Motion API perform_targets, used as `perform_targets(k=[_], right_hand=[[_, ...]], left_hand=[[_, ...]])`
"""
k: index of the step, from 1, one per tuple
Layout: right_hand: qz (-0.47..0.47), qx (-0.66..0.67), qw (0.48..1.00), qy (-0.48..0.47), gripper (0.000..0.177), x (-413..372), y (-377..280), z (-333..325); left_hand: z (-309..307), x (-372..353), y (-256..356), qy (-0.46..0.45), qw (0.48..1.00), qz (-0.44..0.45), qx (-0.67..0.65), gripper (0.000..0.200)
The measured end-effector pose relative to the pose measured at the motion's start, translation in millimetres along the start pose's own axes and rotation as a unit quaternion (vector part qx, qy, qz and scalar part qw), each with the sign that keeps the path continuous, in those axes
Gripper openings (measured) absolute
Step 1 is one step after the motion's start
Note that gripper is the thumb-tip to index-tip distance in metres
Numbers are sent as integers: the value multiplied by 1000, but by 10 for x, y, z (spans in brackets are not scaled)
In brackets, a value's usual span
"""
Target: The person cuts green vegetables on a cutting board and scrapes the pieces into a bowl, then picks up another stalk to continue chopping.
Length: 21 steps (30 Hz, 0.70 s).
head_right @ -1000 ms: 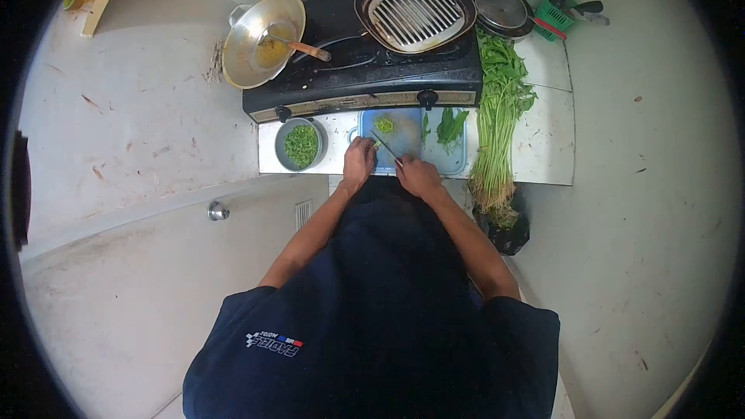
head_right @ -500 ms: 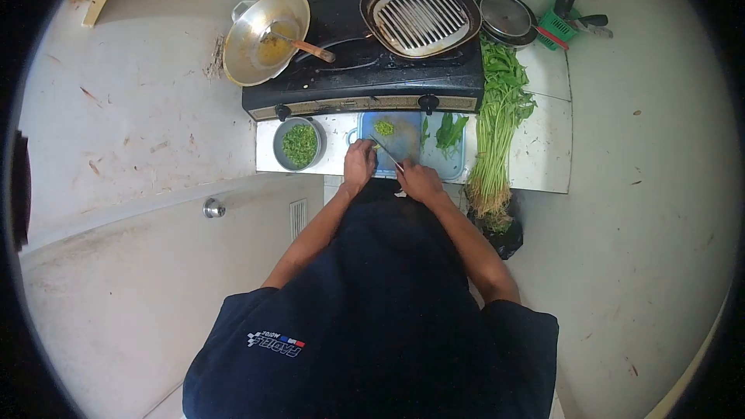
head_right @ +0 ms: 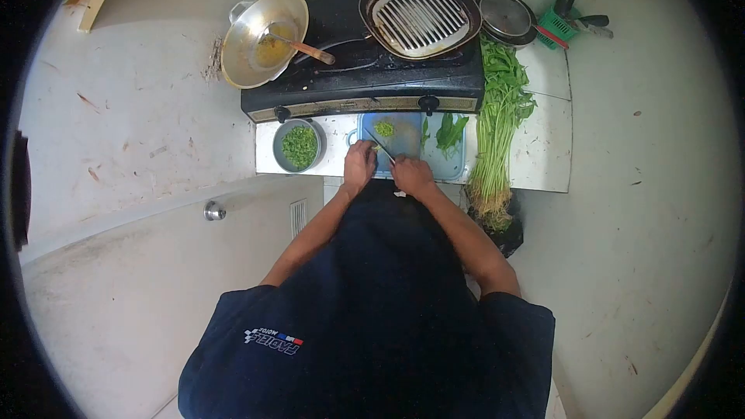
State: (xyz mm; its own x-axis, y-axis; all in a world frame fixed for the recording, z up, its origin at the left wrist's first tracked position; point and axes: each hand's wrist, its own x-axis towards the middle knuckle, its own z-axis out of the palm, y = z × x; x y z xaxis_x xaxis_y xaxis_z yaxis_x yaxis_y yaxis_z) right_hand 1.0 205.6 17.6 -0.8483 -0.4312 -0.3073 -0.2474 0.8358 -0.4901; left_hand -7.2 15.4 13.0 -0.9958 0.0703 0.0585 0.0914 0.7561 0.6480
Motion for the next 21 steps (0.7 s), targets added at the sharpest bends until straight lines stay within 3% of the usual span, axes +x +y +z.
perform_targets(k=[4, 13, 21], right_hand=[[31, 1, 999, -33, 38, -123, 12, -42], [11, 5, 1000, 4, 36, 198, -88, 72], [6, -17, 1000, 19, 35, -29, -3, 37]], left_hand=[[-1, -11, 9, 13, 1000, 0, -11, 16], [63, -24, -23, 27, 998, -25, -42, 16], [47, -29, -10, 32, 999, -13, -19, 16]])
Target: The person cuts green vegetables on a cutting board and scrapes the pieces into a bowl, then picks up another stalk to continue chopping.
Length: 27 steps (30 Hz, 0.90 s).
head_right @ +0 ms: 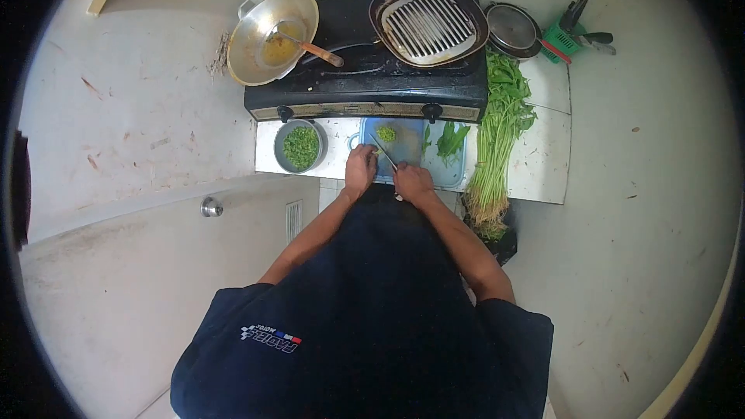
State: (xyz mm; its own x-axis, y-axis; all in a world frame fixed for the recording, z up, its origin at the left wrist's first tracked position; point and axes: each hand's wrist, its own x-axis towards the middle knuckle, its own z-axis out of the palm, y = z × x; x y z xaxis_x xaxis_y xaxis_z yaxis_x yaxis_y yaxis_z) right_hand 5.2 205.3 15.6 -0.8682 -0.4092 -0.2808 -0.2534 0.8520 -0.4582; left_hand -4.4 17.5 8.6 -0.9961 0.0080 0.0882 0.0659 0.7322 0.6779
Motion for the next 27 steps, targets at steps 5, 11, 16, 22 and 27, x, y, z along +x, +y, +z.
perform_targets(k=[5, 11, 16, 22, 27], right_hand=[[1, 12, 1000, -1, 37, 38, 22, -13], [-21, 10, 1000, 1, 36, 2, -9, -53], [-11, 28, 999, -31, 36, 64, -32, -40], [-5, 20, 1000, -7, 30, 171, -77, -30], [-7, 12, 1000, -20, 32, -15, -18, -39]], left_hand=[[17, 3, -20, -6, 1000, -9, 14, 16], [22, -1, -28, -1, 1000, -7, 12, 16], [-16, 10, 11, -13, 1000, -14, 13, 17], [-8, 1, 24, -10, 1000, -8, 5, 18], [9, 2, 7, 1, 1000, -6, 0, 17]])
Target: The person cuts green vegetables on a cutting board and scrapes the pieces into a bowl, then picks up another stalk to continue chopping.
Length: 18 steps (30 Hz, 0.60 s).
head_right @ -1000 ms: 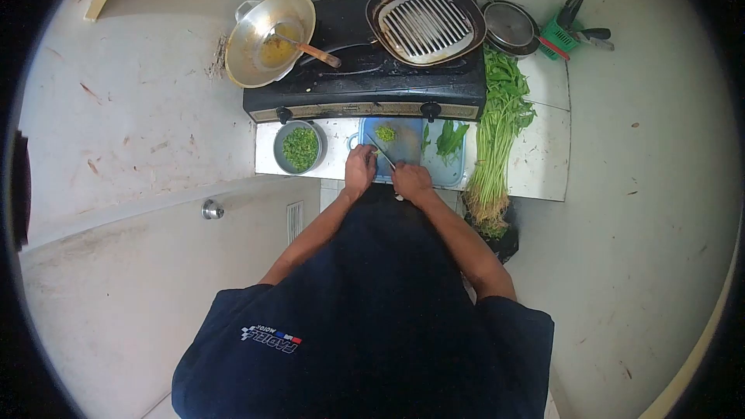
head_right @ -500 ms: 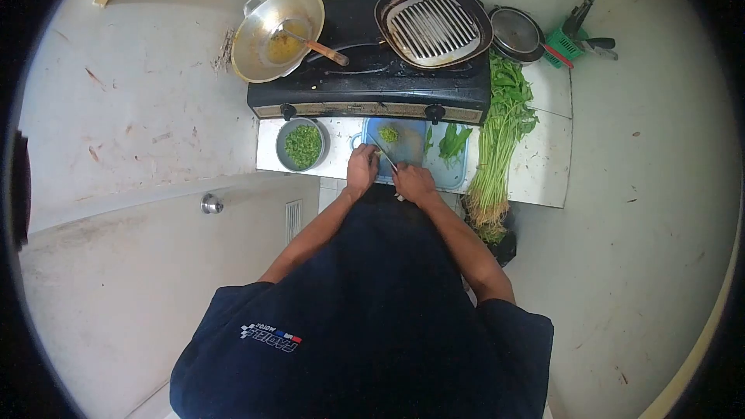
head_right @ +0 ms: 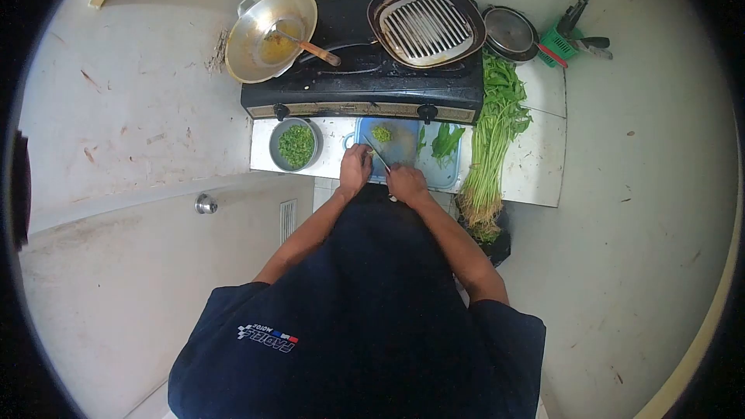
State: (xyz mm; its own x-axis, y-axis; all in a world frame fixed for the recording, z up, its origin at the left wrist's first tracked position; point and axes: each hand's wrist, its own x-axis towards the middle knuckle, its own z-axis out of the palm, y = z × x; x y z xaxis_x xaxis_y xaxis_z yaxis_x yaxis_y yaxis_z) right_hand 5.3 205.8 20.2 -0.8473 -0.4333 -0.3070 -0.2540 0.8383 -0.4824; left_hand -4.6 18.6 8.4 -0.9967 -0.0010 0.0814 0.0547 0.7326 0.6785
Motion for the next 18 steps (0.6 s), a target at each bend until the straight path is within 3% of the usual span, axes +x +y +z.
perform_targets(k=[18], right_hand=[[1, 2, 1000, -3, 36, -63, 82, -50]], left_hand=[[-10, -4, -3, -6, 999, -29, -21, 13]])
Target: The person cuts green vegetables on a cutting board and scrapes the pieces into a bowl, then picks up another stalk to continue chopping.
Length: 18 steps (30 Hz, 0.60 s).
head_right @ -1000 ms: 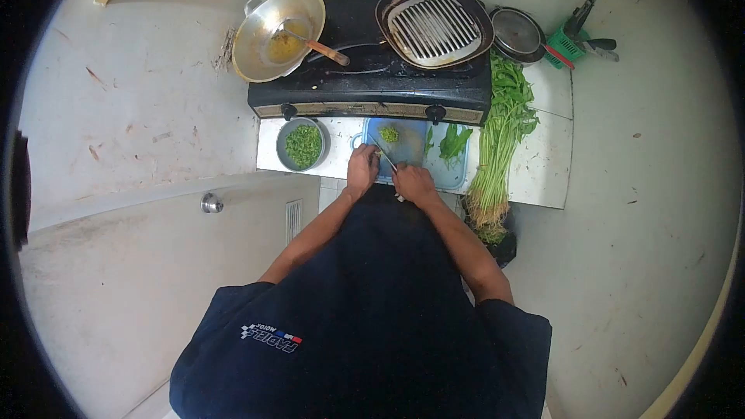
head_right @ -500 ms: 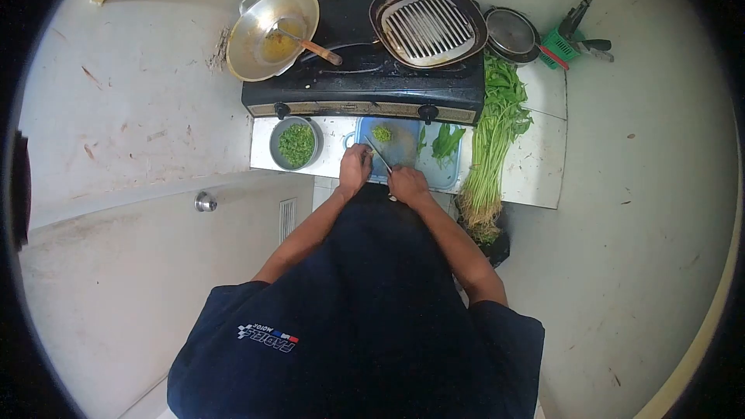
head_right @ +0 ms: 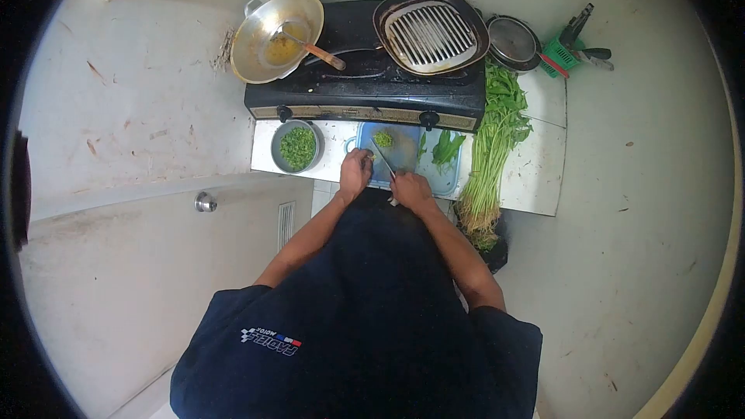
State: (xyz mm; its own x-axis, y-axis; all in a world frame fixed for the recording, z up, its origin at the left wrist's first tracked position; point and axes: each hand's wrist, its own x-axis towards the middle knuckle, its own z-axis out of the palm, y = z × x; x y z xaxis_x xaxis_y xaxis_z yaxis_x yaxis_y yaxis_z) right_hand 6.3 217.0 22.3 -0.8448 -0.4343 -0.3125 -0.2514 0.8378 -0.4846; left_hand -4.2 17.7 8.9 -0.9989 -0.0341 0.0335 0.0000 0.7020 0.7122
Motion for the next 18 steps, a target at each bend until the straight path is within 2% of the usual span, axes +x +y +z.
perform_targets(k=[10, 18], right_hand=[[-30, -10, 1000, -3, 36, 66, -48, 35], [-7, -33, 999, 21, 34, 173, -139, 65]], left_hand=[[1, 5, -1, 17, 1000, 16, 20, 13], [30, -2, -29, 19, 1000, 11, 12, 15]])
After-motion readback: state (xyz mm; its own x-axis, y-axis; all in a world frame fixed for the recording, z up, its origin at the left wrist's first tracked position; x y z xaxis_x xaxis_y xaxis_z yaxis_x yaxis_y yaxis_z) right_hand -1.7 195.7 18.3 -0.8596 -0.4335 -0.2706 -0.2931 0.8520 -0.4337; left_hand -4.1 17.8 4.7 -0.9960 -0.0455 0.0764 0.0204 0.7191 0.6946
